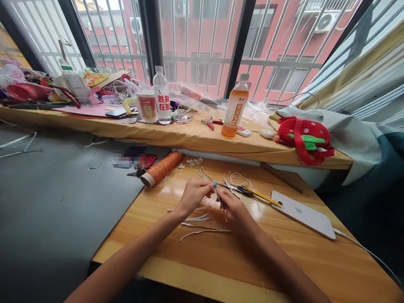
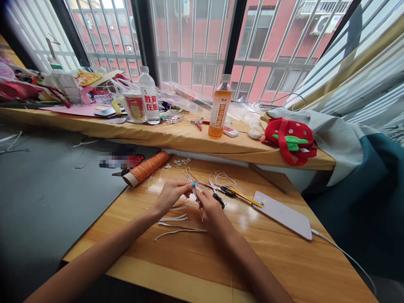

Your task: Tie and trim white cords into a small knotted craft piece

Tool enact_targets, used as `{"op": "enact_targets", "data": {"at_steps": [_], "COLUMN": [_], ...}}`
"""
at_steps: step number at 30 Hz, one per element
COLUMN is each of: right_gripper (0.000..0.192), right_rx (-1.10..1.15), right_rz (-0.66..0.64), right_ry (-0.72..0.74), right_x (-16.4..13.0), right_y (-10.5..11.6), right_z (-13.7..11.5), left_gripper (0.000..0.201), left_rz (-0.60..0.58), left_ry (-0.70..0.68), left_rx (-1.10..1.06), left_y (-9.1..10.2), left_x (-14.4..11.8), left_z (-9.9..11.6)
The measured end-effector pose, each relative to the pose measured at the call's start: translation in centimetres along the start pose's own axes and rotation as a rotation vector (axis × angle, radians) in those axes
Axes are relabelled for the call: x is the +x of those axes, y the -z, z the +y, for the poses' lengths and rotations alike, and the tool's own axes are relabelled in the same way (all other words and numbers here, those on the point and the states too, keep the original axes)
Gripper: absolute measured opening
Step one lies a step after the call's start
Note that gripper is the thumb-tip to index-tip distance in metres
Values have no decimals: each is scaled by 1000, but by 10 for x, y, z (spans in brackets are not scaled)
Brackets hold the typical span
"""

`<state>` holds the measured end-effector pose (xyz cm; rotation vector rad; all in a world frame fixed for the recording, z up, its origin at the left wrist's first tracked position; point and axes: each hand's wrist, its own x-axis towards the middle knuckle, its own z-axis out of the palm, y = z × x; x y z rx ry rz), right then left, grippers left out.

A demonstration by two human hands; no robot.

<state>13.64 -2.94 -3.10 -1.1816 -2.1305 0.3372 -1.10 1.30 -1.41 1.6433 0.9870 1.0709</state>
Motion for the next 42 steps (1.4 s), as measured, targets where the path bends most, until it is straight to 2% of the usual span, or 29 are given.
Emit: {"op": "enact_targets", "data": {"at_steps": [5, 10, 12, 17, 20, 24, 29, 32, 37, 42], "right_gripper": [28, 29, 29, 27, 27, 29, 33, 36, 32, 27], "right_rx": [-65, -297, -319, -152, -68, 37, 333, 443, 434, 364], "right_rz": [-41, -30, -8, 55, 90, 78, -26, -57, -75, -59], "right_ry": [30, 25, 10, -5, -55, -196, -360, -406, -441, -442], "right_x": [3, 1, 1, 1, 2, 4, 6, 6, 7, 8], "right_y": [7, 4, 1, 1, 4, 11, 18, 16, 10, 12], "right_z": [-12, -12, -9, -8, -9, -8, -6, -5, -4, -4], "left_gripper": [32, 27, 26, 28, 28, 28, 24, 22, 21, 23], "left_rz": [32, 48, 57, 58, -1, -129, -160, -149, -119, -106], "left_ry": [-29, 90, 130, 132, 92, -45, -314, -378, -312, -199], "left_rx": [94, -73, -126, -126, -45, 112, 340, 448, 510, 470], "left_y": [1, -3, -5, -6, -3, 1, 3, 2, 0, 0], "left_x": [-1, 0, 0, -1, 1, 4, 5, 4, 3, 0], "left_z": [2, -2, -3, -2, -1, -1, 0, -4, -8, 0]}}
